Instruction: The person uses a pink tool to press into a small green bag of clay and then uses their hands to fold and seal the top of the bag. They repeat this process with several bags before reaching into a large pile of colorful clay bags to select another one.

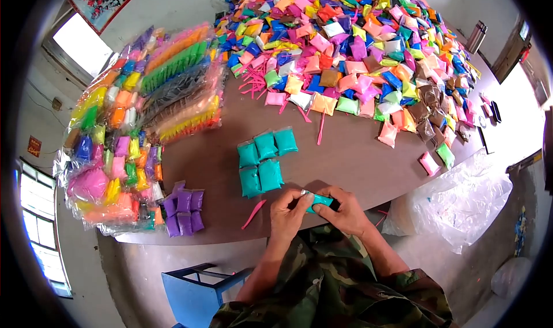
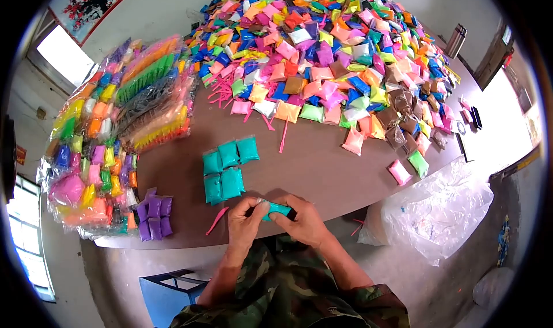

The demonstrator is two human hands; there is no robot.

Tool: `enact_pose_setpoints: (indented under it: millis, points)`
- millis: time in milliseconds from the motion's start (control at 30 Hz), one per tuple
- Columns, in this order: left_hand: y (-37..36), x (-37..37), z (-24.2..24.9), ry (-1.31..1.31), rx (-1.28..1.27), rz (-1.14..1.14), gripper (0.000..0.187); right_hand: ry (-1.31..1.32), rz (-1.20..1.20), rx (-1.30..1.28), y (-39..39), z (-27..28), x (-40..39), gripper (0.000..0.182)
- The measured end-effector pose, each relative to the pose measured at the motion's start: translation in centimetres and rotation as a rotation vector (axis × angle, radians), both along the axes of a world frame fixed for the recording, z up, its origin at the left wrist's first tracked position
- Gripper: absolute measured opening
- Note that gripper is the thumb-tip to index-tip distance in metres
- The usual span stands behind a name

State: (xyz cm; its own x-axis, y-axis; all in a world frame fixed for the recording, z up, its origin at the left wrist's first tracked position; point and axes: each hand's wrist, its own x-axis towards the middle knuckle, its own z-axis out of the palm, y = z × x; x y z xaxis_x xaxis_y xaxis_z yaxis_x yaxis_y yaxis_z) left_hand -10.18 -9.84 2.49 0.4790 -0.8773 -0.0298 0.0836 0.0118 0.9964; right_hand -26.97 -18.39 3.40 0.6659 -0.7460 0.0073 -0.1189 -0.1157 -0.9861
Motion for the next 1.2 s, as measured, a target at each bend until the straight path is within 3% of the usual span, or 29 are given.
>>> enact_pose_setpoints:
  millis: [33,167,333,467,567,633,767,933,1033,1200]
  points:
    - [-0.1,-0.1,0.5,0.044,0.031,0.0,0.014,-0.045,-0.002,0.085,-0.1,-0.2,0.1,0.031]
    - [0.0,-0.2,1.6,0.055,0.047,-0.017,0.017,-0.082,-0.03,0.027,0.2,0.2,0.1,0.031]
    - [1.0,0.2,2.8,-0.316,0.125,-0.097,0.021,0.007,0.066,0.122,0.4,1.5,-0.9,0.03]
    - [1.9,-0.3,2.7,-0.346,0.0,-0.06,0.011,-0.103,0.105,0.265,1.1,1.2,-1.4,0.029]
    - [2.7,-1.0,2.8,-0.26,-0.048,-0.05,0.014,-0.12,0.121,0.28,1.8,2.1,-1.7,0.024]
    - [3.3,-2.1,3.8,0.044,-0.033,-0.016,0.021,-0.208,0.094,0.3,2.5,2.4,-1.8,0.024]
    - [4.9,-1.4,4.5,-0.134,0.062,-0.077,0.022,-0.271,0.078,0.278,3.8,3.2,-2.1,0.024]
    - [6.0,-1.2,6.1,-0.374,0.037,-0.095,0.026,-0.148,0.163,0.22,4.1,3.5,-2.7,0.022]
    - [6.0,-1.5,5.8,-0.263,0.072,-0.076,0.019,-0.237,0.128,0.271,4.2,3.9,-2.6,0.02]
    - [5.6,-2.5,6.4,-0.103,-0.006,-0.029,0.023,-0.395,0.11,0.372,4.5,2.7,-1.9,0.022]
